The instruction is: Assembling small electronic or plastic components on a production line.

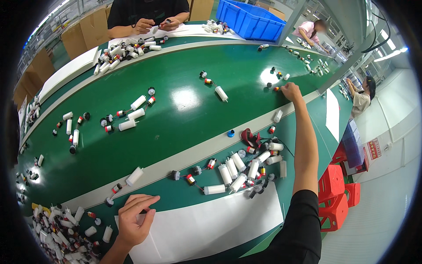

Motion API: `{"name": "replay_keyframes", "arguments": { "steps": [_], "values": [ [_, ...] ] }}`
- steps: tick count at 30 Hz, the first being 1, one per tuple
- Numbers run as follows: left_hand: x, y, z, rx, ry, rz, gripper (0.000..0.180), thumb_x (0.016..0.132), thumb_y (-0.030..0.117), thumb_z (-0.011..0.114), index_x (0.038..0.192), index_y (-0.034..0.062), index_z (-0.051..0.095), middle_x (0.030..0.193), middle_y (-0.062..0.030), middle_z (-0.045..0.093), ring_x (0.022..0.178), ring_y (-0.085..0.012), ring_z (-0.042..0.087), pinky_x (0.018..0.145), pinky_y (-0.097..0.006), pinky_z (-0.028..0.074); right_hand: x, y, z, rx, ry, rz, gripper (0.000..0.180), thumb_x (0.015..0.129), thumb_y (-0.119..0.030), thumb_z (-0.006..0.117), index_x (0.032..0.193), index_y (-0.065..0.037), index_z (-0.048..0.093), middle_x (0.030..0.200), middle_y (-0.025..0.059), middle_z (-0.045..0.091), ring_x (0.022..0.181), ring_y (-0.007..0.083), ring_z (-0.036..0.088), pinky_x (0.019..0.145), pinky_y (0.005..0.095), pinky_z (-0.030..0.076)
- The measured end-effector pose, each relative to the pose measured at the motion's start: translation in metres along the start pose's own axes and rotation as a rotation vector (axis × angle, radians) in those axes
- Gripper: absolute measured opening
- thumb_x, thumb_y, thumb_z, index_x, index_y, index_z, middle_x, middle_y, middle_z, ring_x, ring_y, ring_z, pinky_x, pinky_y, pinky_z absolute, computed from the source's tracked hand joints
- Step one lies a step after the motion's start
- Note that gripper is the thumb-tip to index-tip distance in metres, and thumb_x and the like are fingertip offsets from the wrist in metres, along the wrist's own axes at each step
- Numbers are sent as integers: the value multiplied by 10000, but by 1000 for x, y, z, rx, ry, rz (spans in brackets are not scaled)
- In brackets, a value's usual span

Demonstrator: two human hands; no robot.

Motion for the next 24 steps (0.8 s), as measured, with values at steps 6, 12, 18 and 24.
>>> {"name": "replay_keyframes", "arguments": {
  "steps": [6, 12, 18, 24],
  "values": [
    [-10, -8, -10, 50, 47, -88, 442, 792, -87, 584, 1233, -88, 607, 1082, -193, 716, 1015, -249, 617, 703, -275, 549, 18, -21, 1, -72, 195, -84, 407, 903, -311, 620, 1202, -52, 524, 1183, 261, 613, 1009, 442, 638, 860, 506, 521],
    [-3, -9, -3, 69, 62, -91, 491, 791, -86, 577, 1282, -79, 577, 1094, -190, 718, 1044, -259, 603, 704, -270, 547, 56, 7, 21, -100, 133, -38, 470, 967, -410, 547, 1295, -74, 558, 1332, 235, 552, 1167, 414, 581, 973, 477, 473],
    [7, -6, -3, 54, 65, -163, 427, 782, -94, 623, 1204, -33, 657, 1083, -145, 725, 999, -250, 625, 689, -268, 555, 38, -2, 3, -224, 75, 47, 461, 883, -455, 641, 995, -10, 687, 1032, 236, 701, 991, 403, 667, 859, 473, 517],
    [5, 0, -1, 76, 17, -40, 328, 792, -86, 672, 1111, -16, 709, 1037, -145, 719, 949, -258, 646, 722, -292, 550, 8, -98, -14, 356, -96, -107, 637, 855, -619, 640, 858, 13, 717, 608, 120, 611, 503, 227, 612, 486, 363, 477]
  ]
}}
Point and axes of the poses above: each hand's wrist, its own x-axis towards the middle knuckle, its own z-axis out of the palm, y = z × x, the point moved 6 cm from there along x, towards the middle knuckle
